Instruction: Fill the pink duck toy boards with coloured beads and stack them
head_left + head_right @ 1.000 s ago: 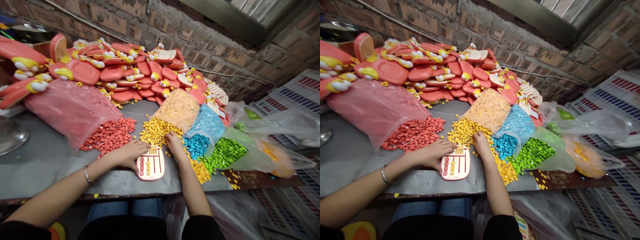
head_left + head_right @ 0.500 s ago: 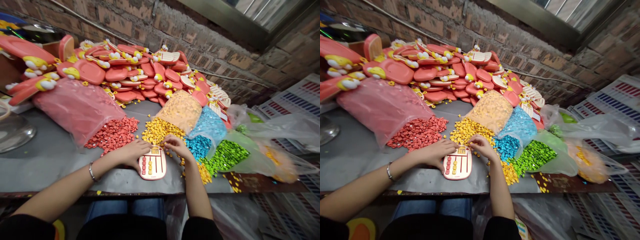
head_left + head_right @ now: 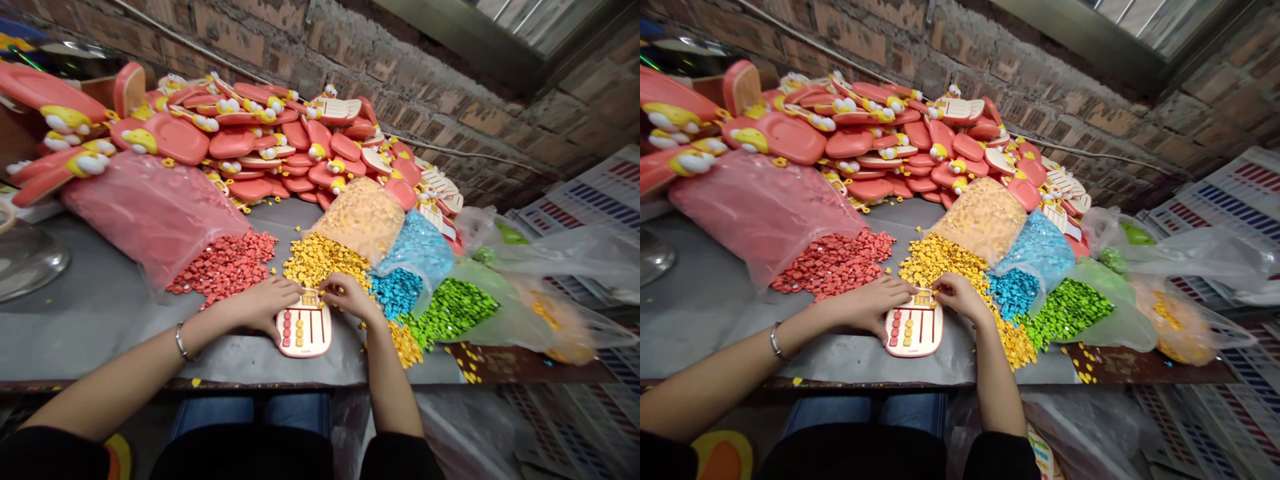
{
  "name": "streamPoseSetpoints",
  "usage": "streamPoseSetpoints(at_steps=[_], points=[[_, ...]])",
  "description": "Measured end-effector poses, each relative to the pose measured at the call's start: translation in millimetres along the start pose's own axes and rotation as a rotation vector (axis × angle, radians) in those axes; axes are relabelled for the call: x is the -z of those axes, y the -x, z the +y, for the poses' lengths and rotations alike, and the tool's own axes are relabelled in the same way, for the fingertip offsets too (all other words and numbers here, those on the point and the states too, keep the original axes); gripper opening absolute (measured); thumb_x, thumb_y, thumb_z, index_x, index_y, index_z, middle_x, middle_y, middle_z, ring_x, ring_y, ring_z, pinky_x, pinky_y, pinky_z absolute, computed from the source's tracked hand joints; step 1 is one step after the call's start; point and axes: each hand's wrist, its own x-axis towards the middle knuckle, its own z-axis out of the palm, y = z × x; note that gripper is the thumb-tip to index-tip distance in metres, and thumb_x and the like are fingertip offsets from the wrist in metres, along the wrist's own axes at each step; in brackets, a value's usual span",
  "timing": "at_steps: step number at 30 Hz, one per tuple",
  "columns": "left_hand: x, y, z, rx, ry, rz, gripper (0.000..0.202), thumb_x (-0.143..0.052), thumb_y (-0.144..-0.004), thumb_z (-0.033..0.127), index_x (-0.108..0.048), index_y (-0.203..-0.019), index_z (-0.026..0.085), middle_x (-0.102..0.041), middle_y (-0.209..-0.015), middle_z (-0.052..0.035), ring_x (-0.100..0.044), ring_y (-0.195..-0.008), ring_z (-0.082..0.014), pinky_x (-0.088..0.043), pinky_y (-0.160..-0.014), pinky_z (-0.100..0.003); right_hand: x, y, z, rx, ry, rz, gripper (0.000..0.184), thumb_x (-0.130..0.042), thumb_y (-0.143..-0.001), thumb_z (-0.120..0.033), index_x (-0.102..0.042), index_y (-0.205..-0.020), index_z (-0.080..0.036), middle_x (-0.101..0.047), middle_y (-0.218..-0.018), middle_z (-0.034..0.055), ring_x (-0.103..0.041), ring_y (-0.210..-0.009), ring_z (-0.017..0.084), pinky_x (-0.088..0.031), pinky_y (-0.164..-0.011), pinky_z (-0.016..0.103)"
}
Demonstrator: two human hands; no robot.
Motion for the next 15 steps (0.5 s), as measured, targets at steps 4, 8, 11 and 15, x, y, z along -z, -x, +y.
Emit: streamPoseSetpoints(at_steps=[4, 8, 11, 15], points=[[-1.9, 0.2, -1.0, -0.009, -0.003, 0.012, 0.070, -0.073, -0.070, 0.060, -0.053, -0.122, 0.018, -0.050, -0.138, -0.0140, -0.044, -0.127, -0.0325, -0.029, -0.104, -0.042, 6.5, 4.1, -5.9, 0.031, -0.149, -0.084, 0.009, -0.062, -0.084, -0.024, -0.067, -0.086, -0.018, -0.065, -0.087, 0.0045, -0.060, -0.082, 0.017, -0.047, -0.073, 0.028], [-0.1, -0.4, 0.4, -0.003, -0.018, -0.013, 0.069, -0.072, -0.070, 0.060, -0.053, -0.121, 0.017, -0.051, -0.138, -0.0143, -0.044, -0.127, -0.0320, -0.029, -0.104, -0.041, 6.1, 5.7, -6.8, -0.008, -0.256, -0.284, 0.010, -0.062, -0.082, -0.026, -0.066, -0.086, -0.017, -0.065, -0.086, 0.0036, -0.061, -0.081, 0.016, -0.049, -0.075, 0.028], [2.8, -1.2, 2.5, 0.012, -0.016, -0.025, 0.068, -0.074, -0.069, 0.060, -0.054, -0.119, 0.018, -0.050, -0.139, -0.0140, -0.044, -0.127, -0.0321, -0.028, -0.104, -0.041, 0.9, 3.2, -2.0, -0.079, -0.257, -0.234, 0.010, -0.063, -0.081, -0.025, -0.066, -0.086, -0.016, -0.064, -0.083, 0.0024, -0.060, -0.076, 0.015, -0.048, -0.071, 0.027], [5.3, -1.9, 4.4, 0.027, -0.018, -0.046, 0.069, -0.074, -0.069, 0.059, -0.053, -0.121, 0.018, -0.049, -0.140, -0.0146, -0.044, -0.128, -0.0333, -0.029, -0.104, -0.042, 0.4, 1.9, 4.0, -0.078, -0.245, -0.123, 0.011, -0.064, -0.081, -0.025, -0.066, -0.087, -0.016, -0.065, -0.087, 0.0034, -0.061, -0.080, 0.016, -0.048, -0.072, 0.028]])
